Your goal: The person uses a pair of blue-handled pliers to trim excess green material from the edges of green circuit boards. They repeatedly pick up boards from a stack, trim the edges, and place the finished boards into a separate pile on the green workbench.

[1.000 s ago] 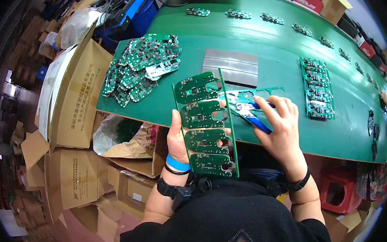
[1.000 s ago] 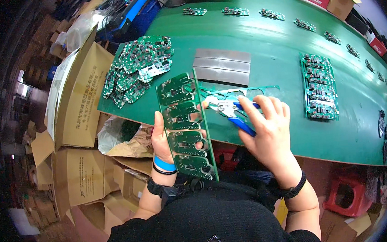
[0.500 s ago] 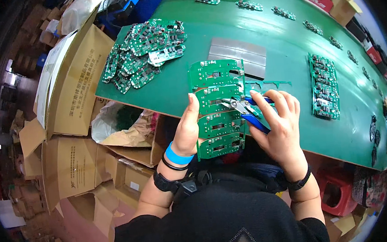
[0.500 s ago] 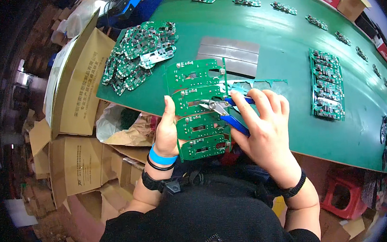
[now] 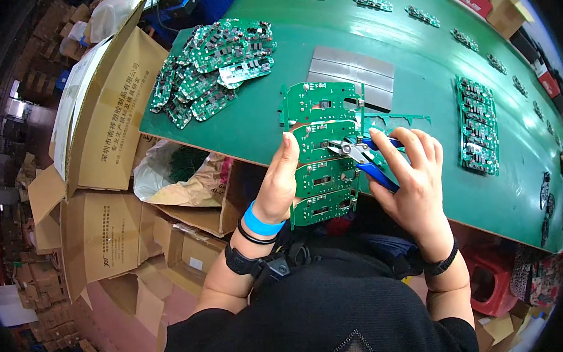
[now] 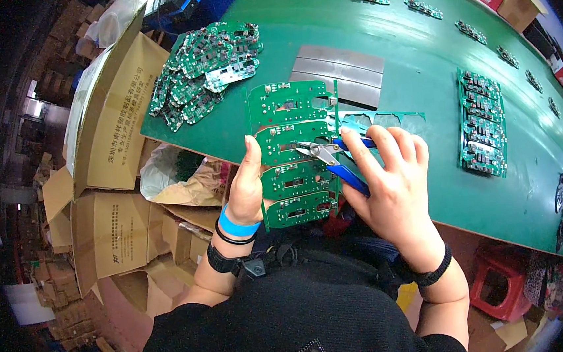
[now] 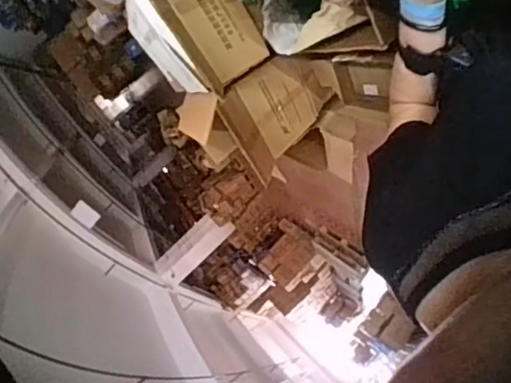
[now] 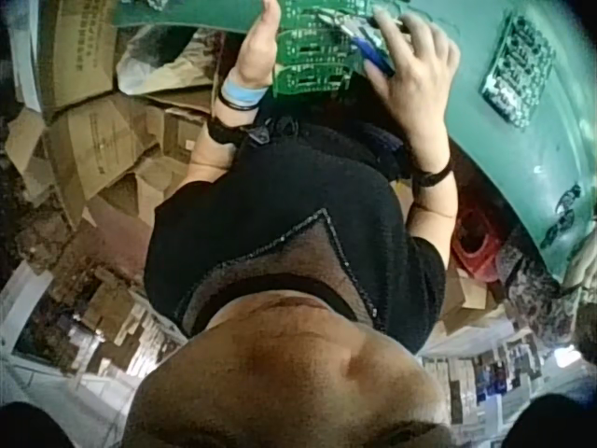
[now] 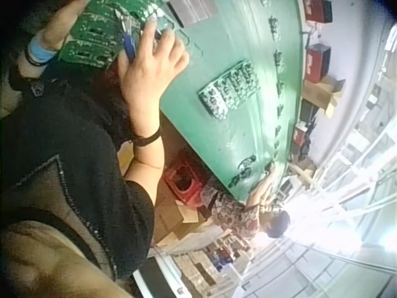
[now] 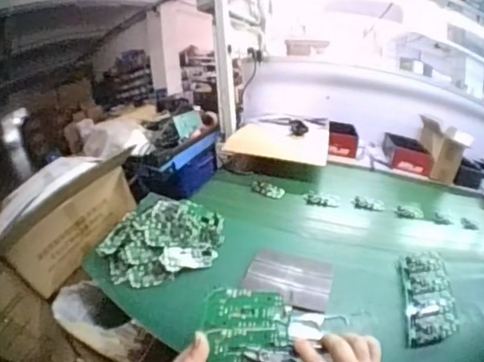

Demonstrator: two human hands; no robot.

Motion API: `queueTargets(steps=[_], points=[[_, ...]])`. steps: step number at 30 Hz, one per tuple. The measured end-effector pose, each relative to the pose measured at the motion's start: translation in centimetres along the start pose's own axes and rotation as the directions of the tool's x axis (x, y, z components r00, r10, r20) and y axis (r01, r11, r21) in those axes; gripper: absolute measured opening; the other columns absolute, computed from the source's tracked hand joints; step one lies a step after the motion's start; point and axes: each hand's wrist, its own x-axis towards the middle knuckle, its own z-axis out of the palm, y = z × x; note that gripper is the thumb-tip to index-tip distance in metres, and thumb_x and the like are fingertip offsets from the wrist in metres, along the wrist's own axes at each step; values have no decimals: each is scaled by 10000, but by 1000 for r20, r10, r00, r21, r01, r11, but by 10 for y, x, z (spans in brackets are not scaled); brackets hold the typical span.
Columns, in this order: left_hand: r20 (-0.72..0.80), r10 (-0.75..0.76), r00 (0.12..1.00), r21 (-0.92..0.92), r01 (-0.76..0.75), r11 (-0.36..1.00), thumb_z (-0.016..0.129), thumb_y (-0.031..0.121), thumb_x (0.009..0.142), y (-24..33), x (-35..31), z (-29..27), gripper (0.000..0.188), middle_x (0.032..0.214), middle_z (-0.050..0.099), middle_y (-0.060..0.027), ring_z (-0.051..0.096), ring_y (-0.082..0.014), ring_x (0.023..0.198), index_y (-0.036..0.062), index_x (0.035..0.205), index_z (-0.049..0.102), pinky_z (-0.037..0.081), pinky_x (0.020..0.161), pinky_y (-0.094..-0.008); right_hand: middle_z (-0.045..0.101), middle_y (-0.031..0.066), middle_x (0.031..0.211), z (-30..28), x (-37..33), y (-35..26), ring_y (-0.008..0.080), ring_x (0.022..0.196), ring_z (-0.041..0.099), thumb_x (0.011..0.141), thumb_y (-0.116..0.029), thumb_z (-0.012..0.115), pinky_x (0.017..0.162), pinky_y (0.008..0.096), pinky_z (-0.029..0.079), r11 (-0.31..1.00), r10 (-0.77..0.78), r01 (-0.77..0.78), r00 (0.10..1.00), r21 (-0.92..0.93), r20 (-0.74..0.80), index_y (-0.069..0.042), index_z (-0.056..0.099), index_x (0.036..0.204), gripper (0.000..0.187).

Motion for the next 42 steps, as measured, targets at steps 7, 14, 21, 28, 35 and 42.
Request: queueTargets(steps=[7, 14, 21, 28, 35, 42], points=[[45, 26, 999, -20, -25, 999, 221, 455, 1050, 5, -2, 5, 580, 1342, 521, -146, 591, -225, 1159, 46, 1451, 311, 531, 946, -365, 543, 100, 1100, -4, 1, -3, 308, 1059, 507, 643, -143, 749, 950, 438, 363, 1000, 10, -10, 999, -12, 32, -110, 603, 1258, 632], [50, -1, 999, -39, 3, 999, 215, 449, 1053, 7, -2, 3, 574, 1340, 524, -143, 593, -212, 1153, 44, 1446, 320, 531, 942, -356, 547, 101, 1089, -4, 2, -1, 307, 1043, 512, 644, -140, 752, 930, 428, 372, 999, 16, -17, 999, 31, 31, -112, 605, 1256, 631], [-20, 30, 999, 66, -29, 997, 213, 585, 1000, 6, -1, -1, 695, 1299, 561, -171, 632, -293, 1084, 62, 1438, 349, 565, 885, -446, 547, 94, 1082, -2, 3, -4, 295, 1025, 517, 619, -147, 771, 919, 427, 377, 1000, 8, -7, 999, -18, 43, -121, 608, 1255, 657], [3, -51, 999, -69, 51, 996, 215, 498, 1037, 12, -1, -1, 606, 1295, 561, -131, 634, -210, 1078, 64, 1442, 336, 570, 869, -363, 556, 63, 1087, -3, 8, 0, 261, 993, 533, 587, -209, 801, 866, 427, 395, 993, -69, 70, 998, -97, 16, -161, 592, 1278, 724], [18, -135, 991, -111, 136, 984, 221, 517, 1031, 15, 0, -1, 619, 1271, 577, -125, 642, -200, 1059, 65, 1434, 349, 577, 853, -360, 572, 46, 1023, 1, 9, 6, 243, 914, 556, 540, -204, 795, 813, 393, 419, 994, -92, 89, 995, -62, -49, -153, 638, 1216, 695], [121, -118, 986, -461, 161, 873, 166, 669, 961, 19, 2, -22, 815, 1403, 459, -243, 578, -407, 1151, 55, 1484, 279, 555, 878, -514, 572, 91, 994, -11, 6, 18, 286, 880, 540, 599, -149, 765, 803, 397, 421, 997, 67, -58, 982, 60, -176, -110, 665, 1177, 587]])
